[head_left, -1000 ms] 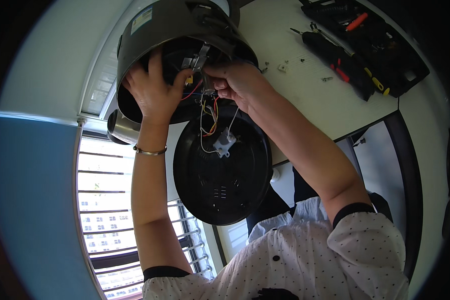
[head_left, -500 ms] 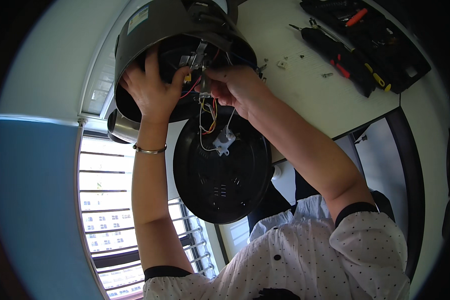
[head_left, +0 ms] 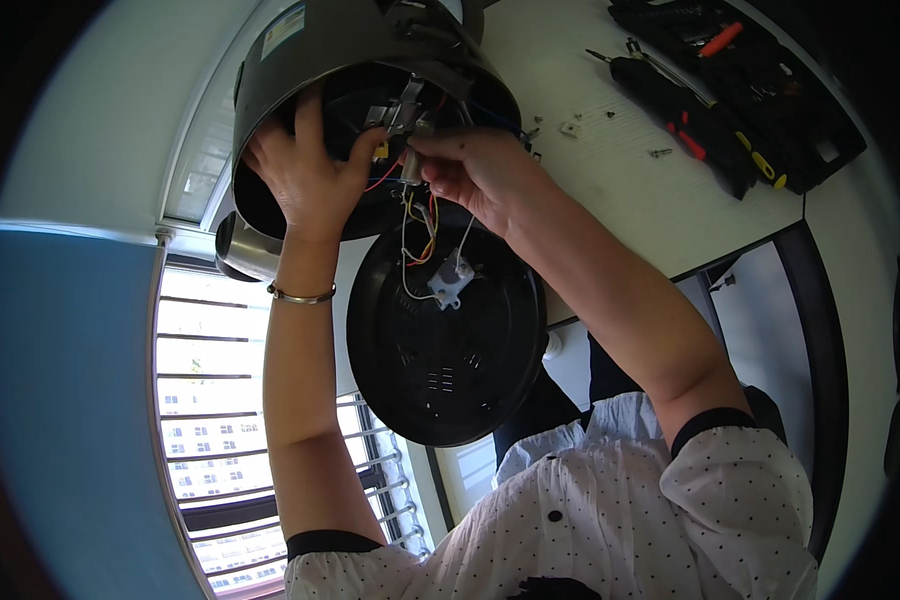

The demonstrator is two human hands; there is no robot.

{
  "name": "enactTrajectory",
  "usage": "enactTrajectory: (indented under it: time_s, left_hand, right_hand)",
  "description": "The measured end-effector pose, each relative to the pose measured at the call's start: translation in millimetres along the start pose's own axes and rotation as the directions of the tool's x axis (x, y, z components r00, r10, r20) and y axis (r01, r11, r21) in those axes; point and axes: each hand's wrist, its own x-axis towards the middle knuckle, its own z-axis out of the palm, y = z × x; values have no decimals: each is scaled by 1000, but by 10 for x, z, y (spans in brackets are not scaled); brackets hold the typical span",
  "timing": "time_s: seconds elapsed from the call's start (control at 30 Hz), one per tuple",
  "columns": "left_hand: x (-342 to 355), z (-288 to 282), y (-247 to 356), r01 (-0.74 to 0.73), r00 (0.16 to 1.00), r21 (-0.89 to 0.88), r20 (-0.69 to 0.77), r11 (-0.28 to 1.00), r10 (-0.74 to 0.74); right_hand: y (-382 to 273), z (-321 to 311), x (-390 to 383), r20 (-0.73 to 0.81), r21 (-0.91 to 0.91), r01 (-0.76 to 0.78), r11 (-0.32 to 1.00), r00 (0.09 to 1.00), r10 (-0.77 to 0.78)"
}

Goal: The person works on the internal wiring of a disassembled appliance, likely a rice cooker, by hand. They connect and adjust multiple colored wires inside the housing while tools and parts rest on the table.

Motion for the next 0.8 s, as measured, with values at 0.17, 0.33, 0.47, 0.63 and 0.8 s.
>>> enactTrajectory:
  time_s: [0.17,0.33,0.47,0.63,0.8]
  left_hand:
    - [-8,8,-3,0,1000,10,-2,1000,0]
    - [-1,18,-9,-14,1000,0,-21,1000,14]
    - [-26,89,-82,-31,998,-31,-47,999,29]
    - [-31,87,-72,-28,999,-28,-45,999,27]
    - [-17,85,-61,-13,999,-34,-36,999,12]
  right_hand:
    - [-3,38,-81,-9,39,233,972,972,-233]
    - [25,85,-51,-61,126,313,941,950,-307]
    - [37,76,-27,-58,133,345,929,939,-340]
    - [18,75,-39,-48,87,359,929,933,-356]
    - [41,60,0,-81,38,408,912,911,-404]
